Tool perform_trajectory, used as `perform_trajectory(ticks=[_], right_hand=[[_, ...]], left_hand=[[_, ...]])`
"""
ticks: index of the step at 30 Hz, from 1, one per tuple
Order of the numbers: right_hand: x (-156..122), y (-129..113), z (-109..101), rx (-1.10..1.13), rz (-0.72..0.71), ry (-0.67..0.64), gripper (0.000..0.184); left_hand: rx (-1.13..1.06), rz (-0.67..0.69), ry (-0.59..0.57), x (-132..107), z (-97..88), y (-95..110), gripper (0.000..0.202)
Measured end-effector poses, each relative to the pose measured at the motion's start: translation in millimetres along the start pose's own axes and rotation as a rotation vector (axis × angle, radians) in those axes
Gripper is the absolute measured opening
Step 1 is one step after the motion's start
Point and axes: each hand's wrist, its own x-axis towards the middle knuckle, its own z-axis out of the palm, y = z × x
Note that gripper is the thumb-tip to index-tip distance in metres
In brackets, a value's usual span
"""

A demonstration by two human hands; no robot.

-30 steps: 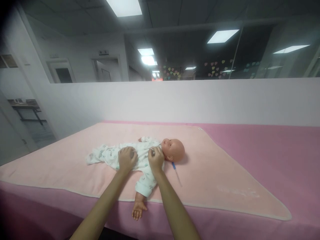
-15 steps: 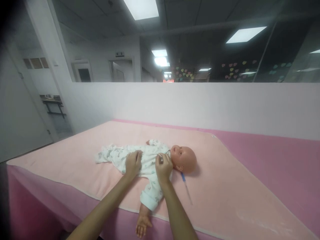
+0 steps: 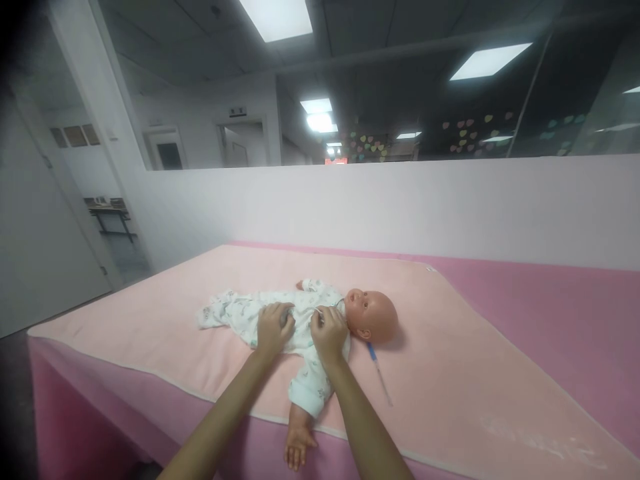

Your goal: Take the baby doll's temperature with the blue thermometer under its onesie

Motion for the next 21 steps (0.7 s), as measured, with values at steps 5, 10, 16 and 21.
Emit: perform_trajectory(ticks=[5, 10, 16, 21], right_hand=[[-2.0, -1.1, 1.3, -0.085, -0.101, -0.108, 0.014], [-2.2, 1.4, 1.9, -0.024, -0.083, -0.1, 0.015], [-1.8, 3.0, 2.4, 0.048, -0.051, -0.098, 0.016], [-1.3, 4.7, 0.9, 0.057, -0.028, -0.105, 0.015]], left_hand=[[0.037, -0.001, -0.013, -0.6, -1.6, 1.5, 0.022], [0.042, -0.027, 0.003, -0.1, -0.3, 2.2, 0.026], [0.02, -0.017, 0.008, -0.7, 0.4, 2.1, 0.027], [-0.001, 0.038, 0.064, -5.1, 4.2, 3.8, 0.024]])
